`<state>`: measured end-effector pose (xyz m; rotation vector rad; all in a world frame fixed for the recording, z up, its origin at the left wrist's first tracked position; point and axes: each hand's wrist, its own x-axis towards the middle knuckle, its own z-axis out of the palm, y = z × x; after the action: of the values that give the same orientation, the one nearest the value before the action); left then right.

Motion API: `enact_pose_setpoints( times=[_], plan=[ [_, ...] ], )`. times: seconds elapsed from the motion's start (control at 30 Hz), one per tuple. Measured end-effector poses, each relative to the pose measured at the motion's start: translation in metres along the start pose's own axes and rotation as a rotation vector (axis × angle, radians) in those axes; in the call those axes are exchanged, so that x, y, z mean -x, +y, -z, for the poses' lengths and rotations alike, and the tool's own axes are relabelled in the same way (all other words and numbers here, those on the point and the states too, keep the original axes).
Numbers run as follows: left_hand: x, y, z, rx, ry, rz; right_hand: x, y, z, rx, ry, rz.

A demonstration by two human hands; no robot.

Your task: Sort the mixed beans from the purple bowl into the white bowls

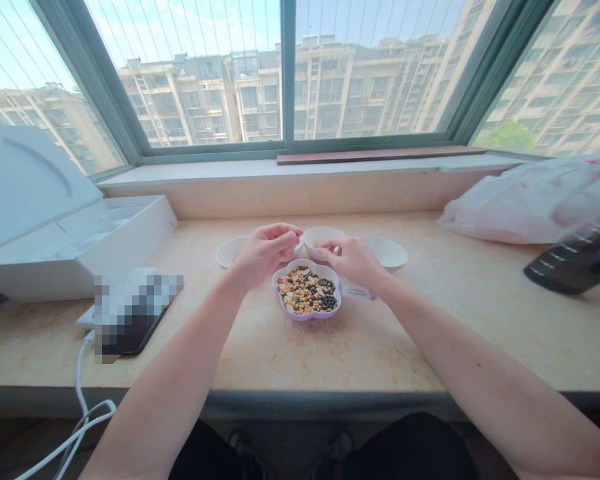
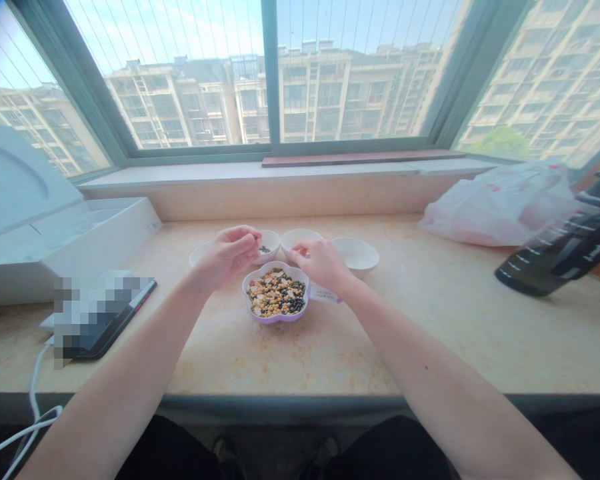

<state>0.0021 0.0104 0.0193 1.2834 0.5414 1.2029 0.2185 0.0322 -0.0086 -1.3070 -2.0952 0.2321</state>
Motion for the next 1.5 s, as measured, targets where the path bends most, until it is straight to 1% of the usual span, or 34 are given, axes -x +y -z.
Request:
enact_pose_setpoints(
  times=[0.07, 0.13, 0.23, 0.47, 0.57, 0.7, 0.8, 0.87, 0.93, 0.97, 1.07, 1.13, 1.2, 1.27, 1.37, 1.5],
  plan=[
    [0.002, 0.003, -0.001, 0.085, -0.045, -0.004, 0.000, 0.000, 0.000, -0.006, 0.001, -0.003],
    [0.003, 0.004, -0.002, 0.114, -0.099, 0.012, 0.001, 0.000, -0.001, -0.009, 0.002, -0.005],
    [0.004, 0.003, -0.003, 0.112, -0.160, 0.040, 0.001, 0.000, -0.001, -0.003, 0.001, 0.000],
    [0.005, -0.001, -0.003, 0.079, -0.230, 0.082, 0.001, -0.001, -0.001, -0.002, 0.004, 0.008],
    [0.005, -0.002, -0.002, 0.020, -0.209, 0.074, 0.002, -0.002, -0.001, 0.000, -0.003, 0.005],
    [0.004, -0.002, -0.001, -0.033, -0.142, 0.070, 0.002, -0.004, 0.000, 0.000, -0.031, -0.005],
    [0.002, -0.001, -0.002, -0.031, -0.046, 0.069, 0.002, -0.005, 0.001, -0.002, -0.044, -0.015],
    [0.000, -0.002, -0.001, -0.071, 0.038, 0.053, 0.002, -0.005, 0.001, -0.004, -0.048, -0.019],
    [-0.003, -0.005, 0.001, -0.204, 0.121, 0.015, 0.002, -0.005, 0.001, -0.009, -0.051, -0.014],
    [-0.005, -0.007, 0.003, -0.308, 0.159, -0.013, 0.003, -0.005, 0.001, -0.011, -0.052, -0.010],
    [-0.007, -0.014, 0.009, -0.724, 0.231, -0.096, 0.003, -0.006, 0.001, -0.016, -0.057, -0.007],
    [-0.008, -0.018, 0.014, -1.025, 0.222, -0.140, 0.003, -0.006, 0.001, -0.020, -0.062, -0.010],
    [-0.009, -0.021, 0.019, -1.236, 0.175, -0.167, 0.003, -0.007, 0.001, -0.023, -0.064, -0.011],
    [-0.010, -0.021, 0.025, -1.353, 0.146, -0.182, 0.003, -0.007, 0.001, -0.022, -0.064, -0.013],
    [-0.014, -0.022, 0.035, -1.449, 0.159, -0.187, 0.003, -0.009, 0.002, -0.020, -0.075, -0.017],
    [-0.018, -0.024, 0.043, -1.547, 0.153, -0.137, 0.004, -0.010, 0.002, -0.010, -0.104, -0.023]
  ],
)
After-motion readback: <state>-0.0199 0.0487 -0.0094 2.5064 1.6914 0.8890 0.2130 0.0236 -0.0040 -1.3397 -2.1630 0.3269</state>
